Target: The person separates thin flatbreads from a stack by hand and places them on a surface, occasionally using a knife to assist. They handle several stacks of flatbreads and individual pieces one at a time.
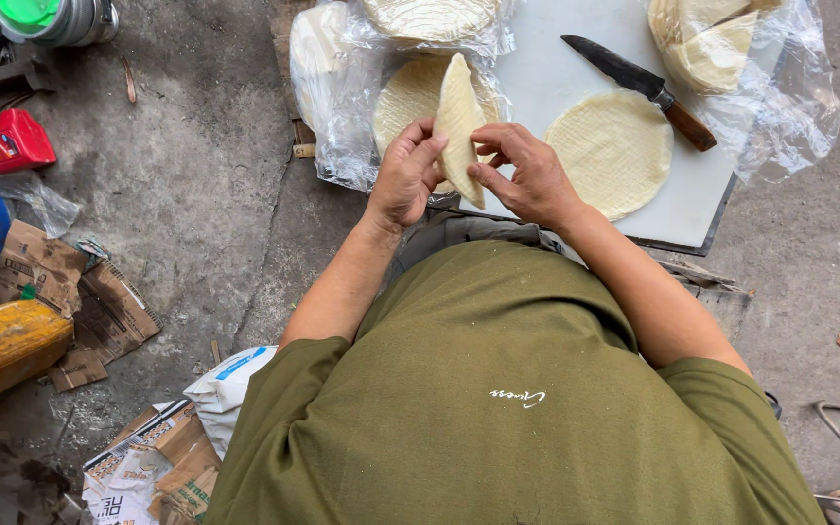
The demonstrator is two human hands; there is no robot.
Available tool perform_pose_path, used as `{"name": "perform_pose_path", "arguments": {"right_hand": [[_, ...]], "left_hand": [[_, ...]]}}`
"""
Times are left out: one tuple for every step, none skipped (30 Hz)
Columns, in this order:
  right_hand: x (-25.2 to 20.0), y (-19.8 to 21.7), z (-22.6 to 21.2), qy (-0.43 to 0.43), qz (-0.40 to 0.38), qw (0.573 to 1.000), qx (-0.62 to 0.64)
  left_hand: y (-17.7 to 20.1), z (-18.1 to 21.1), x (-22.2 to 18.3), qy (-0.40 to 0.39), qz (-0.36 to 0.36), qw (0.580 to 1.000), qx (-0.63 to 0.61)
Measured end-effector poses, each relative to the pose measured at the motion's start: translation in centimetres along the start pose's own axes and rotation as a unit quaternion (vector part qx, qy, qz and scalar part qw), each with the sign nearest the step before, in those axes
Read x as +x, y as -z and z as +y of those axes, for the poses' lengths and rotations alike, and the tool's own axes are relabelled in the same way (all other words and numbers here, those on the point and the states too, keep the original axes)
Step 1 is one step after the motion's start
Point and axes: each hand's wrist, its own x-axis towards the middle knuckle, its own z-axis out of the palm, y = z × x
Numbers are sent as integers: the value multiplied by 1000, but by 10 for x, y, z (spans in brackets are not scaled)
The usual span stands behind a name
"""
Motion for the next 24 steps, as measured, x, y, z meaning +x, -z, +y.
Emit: {"name": "perform_pose_path", "arguments": {"right_hand": [[0, 1, 1, -13, -1, 1000, 2], [1, 1, 1, -7, 1, 1000, -1], [2, 2, 2, -2, 3, 1000, -5], [3, 1, 2, 2, 6, 1000, -8], [4, 1, 1, 0, 7, 1000, -6], [5, 2, 0, -2, 9, 1000, -4], [6, 3, -1, -4, 11, 1000, -2], [7, 4, -3, -8, 7, 1000, -4], [8, 5, -4, -11, 4, 1000, -5], [10, 5, -6, -15, 0, 1000, -6], [11, 5, -8, -11, 0, 1000, 0], [12, 4, -9, -7, 0, 1000, 7], [13, 4, -10, -3, 1, 1000, 13], [15, 3, -11, 5, 5, 1000, 9], [16, 2, -12, 13, 10, 1000, 5], [17, 0, -12, 20, 15, 1000, 1], [18, -1, -12, -1, 10, 1000, 11], [18, -1, -12, -23, 5, 1000, 21], [19, -1, -11, -44, 1, 999, 30], [19, -1, -10, -53, -1, 998, 39], [19, -2, -9, -61, -3, 997, 48], [20, -2, -9, -69, -4, 996, 57], [20, -3, -8, -76, -4, 996, 51], [20, -4, -8, -83, -4, 996, 45]], "left_hand": [[-1, 0, -2, -1, 2, 1000, 6], [-2, 0, -2, 0, 3, 1000, 12], [-2, 0, -2, -1, 8, 1000, 12], [-2, -1, -2, 0, 13, 1000, 11], [-3, -2, -2, 1, 17, 1000, 10], [-3, -4, -1, 0, 21, 1000, 10], [-2, -5, 0, 0, 24, 1000, 10], [-2, -7, 1, 0, 28, 1000, 9], [-1, -8, 2, 0, 33, 999, 6], [0, -9, 3, 1, 39, 999, 3], [1, -10, 3, 1, 45, 999, 0], [2, -11, 3, -3, 43, 999, -6], [3, -12, 3, -8, 41, 999, -12], [4, -12, 4, -12, 39, 999, -18], [4, -12, 3, -12, 40, 999, -16], [4, -12, 3, -12, 42, 999, -15], [5, -12, 2, -11, 43, 999, -14], [4, -12, 2, -11, 43, 999, -10], [4, -11, 1, -10, 43, 999, -6], [4, -11, 1, -10, 43, 999, -3], [4, -11, 0, -11, 44, 999, 3], [4, -11, 0, -12, 44, 999, 9], [4, -11, 0, -14, 45, 999, 15], [3, -11, -1, -14, 44, 999, 21]]}}
